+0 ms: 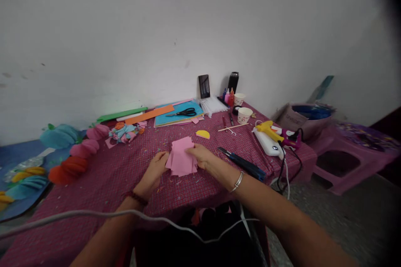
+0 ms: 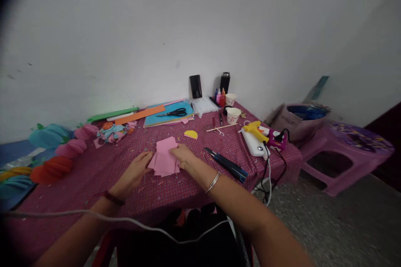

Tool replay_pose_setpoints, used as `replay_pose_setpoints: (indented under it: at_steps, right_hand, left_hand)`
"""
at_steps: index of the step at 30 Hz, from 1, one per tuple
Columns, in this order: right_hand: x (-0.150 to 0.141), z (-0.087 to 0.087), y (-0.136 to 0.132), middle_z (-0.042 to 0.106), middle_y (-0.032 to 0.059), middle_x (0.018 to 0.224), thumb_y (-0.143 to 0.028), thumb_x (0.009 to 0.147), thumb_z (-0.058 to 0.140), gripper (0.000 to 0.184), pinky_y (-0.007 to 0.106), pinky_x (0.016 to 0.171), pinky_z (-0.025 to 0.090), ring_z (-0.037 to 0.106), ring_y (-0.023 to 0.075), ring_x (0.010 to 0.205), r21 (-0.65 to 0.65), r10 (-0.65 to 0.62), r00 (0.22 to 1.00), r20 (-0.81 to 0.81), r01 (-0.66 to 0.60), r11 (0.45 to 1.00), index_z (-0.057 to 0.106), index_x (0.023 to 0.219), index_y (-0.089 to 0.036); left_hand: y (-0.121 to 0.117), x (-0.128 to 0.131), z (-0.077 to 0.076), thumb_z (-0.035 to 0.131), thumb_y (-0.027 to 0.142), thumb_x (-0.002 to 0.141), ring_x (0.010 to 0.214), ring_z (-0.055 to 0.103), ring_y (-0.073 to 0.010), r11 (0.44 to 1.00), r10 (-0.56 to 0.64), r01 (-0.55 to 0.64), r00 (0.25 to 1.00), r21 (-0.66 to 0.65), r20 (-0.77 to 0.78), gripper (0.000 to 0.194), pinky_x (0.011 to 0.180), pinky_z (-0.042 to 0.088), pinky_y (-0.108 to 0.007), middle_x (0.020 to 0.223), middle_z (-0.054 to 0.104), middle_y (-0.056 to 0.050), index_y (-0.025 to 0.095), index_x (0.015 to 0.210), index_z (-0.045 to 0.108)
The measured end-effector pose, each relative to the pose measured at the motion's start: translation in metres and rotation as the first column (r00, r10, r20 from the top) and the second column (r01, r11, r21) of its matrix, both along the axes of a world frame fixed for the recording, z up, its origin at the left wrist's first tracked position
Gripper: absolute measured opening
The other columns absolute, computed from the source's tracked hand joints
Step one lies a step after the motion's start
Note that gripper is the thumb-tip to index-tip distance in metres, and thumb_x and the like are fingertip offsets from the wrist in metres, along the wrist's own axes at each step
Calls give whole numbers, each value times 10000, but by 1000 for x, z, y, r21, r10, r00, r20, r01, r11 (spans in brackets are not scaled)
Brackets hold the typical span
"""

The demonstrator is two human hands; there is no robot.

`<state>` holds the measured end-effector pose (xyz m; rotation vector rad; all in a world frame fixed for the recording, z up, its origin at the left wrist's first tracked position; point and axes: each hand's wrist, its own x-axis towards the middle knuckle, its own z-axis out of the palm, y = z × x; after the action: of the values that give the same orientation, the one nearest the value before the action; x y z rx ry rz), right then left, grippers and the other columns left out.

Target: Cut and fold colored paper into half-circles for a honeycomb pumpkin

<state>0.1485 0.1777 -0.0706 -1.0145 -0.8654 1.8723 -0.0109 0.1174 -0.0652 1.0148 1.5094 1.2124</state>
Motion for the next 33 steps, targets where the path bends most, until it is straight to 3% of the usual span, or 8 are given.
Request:
replay_pose_setpoints:
  at_steps: [8, 13, 17, 21, 24, 29, 31, 33]
  right_hand:
    - [-29, -13, -7, 630, -34, 590, -43, 551, 604, 221, 277, 553, 506, 583, 145, 537, 26, -101, 989, 111, 98, 995, 580, 714, -191]
    - [-34, -16, -12, 608, -48, 637, -80, 563, 592, 260, 253, 550, 483, 566, 132, 561, 78, -157, 985, 75, 151, 985, 547, 790, -199]
    - [-25, -4, -17, 658, -31, 830, -136, 580, 641, 409, 270, 693, 517, 615, 141, 720, 169, -147, 989, -18, 148, 975, 549, 971, -214]
    - [5, 15, -12, 667, 10, 1043, -185, 557, 774, 528, 285, 859, 486, 609, 168, 950, 362, -47, 999, -10, 48, 931, 601, 1055, -214]
    - [26, 17, -3, 653, 15, 1088, -203, 554, 813, 536, 300, 906, 457, 586, 175, 1012, 586, 22, 984, 179, -125, 801, 625, 1055, -218]
    - [39, -5, 0, 673, 1, 861, -247, 610, 770, 315, 331, 823, 485, 623, 165, 809, 580, 100, 960, 263, -240, 779, 655, 895, -178]
    - [41, -13, -2, 676, 3, 860, -248, 619, 760, 305, 333, 829, 479, 627, 163, 802, 570, 91, 960, 266, -232, 788, 656, 897, -175]
    - [42, -19, -3, 684, 6, 887, -243, 627, 749, 314, 334, 837, 474, 630, 165, 819, 564, 70, 962, 265, -214, 797, 654, 920, -182]
  left_hand:
    - [7, -4, -7, 686, 503, 604, 674, 602, -153, 997, 57, -61, 995, 52, 81, 509, 615, 475, -273, 820, 647, -53, 139, 938, 561]
    - [0, -2, 1, 701, 429, 582, 644, 632, -200, 994, -105, 105, 994, 37, 14, 489, 599, 504, -323, 782, 682, -86, 118, 945, 598]
    - [3, -8, 26, 653, 327, 601, 655, 649, -223, 958, -277, 285, 945, 22, -175, 391, 595, 506, -327, 782, 700, -88, 123, 934, 635]
    - [22, -15, 67, 620, 149, 579, 655, 644, -229, 889, -416, 456, 775, -35, -476, 239, 609, 477, -307, 721, 692, -48, 167, 812, 675]
    - [33, -3, 89, 621, 74, 591, 821, 662, -268, 839, -450, 541, 625, -62, -638, 257, 752, 470, -327, 765, 708, -56, 194, 807, 692]
    - [29, 18, 87, 599, 281, 814, 949, 660, -303, 715, -344, 688, 190, -126, -919, 234, 874, 465, -419, 984, 719, -121, 201, 1023, 669]
    - [27, 8, 73, 642, 370, 792, 1054, 629, -311, 720, -298, 694, 286, -18, -911, 385, 935, 454, -450, 1132, 681, -123, 217, 1145, 625]
    - [26, -10, 52, 733, 392, 688, 1169, 573, -304, 790, -304, 597, 584, 144, -753, 665, 995, 434, -456, 1261, 611, -127, 225, 1297, 525]
